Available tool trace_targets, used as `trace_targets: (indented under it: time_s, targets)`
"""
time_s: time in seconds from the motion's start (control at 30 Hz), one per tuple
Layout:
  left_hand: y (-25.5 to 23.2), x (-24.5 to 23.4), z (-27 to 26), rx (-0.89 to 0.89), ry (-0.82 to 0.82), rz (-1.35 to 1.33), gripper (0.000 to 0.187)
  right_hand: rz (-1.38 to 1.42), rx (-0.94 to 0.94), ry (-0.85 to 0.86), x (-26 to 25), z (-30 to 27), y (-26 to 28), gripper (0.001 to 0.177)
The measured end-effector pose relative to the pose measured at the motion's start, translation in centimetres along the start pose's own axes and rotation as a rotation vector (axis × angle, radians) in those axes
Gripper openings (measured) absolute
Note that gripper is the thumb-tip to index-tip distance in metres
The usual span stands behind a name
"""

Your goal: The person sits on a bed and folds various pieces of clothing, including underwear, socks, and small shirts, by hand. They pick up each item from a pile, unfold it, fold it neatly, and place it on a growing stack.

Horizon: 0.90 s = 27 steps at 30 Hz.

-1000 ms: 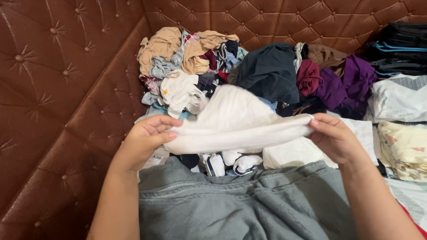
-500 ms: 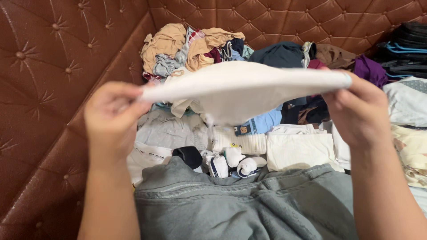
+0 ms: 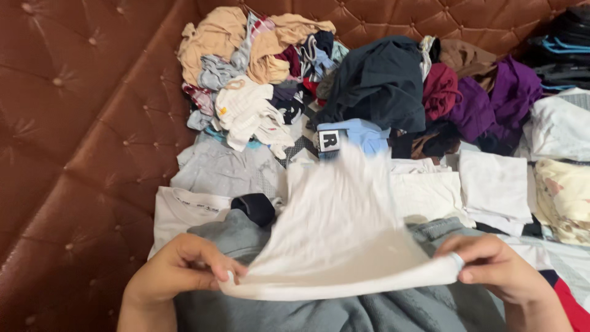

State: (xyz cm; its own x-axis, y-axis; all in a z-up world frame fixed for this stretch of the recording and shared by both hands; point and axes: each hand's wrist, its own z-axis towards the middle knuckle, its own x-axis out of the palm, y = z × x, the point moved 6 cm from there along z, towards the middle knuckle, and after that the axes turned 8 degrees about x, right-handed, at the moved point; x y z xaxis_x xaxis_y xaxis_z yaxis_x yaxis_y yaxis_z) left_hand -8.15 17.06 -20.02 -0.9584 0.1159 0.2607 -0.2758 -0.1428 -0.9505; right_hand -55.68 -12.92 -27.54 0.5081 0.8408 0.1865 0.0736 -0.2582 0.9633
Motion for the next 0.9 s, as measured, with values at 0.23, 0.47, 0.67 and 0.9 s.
trace_targets:
  time_s: [0.23,0.47,0.67,0.9]
  targets:
    - [5.7,-5.2,7.4,-0.118,-0.362,0.043,0.036,0.200,0.094,0.027,2.9,7.8,0.8,0.087]
    - [14.6,-11.5,17.7,0.030,-0.559,-0.312,0.042,0.013,0.161,-0.464,0.9,17.8,-1.9,0.110]
    - [19.3,-11.9,17.3,-0.329,-0.661,0.466,0.057,-0.772,0.254,-0.662,-0.4,19.8,-4.8,0.103]
    - [10.9,2.8,15.4,0.108,-0.212,1.230,0.067,-1.261,-0.319,-0.591,8.3,17.4,-0.8,0.073]
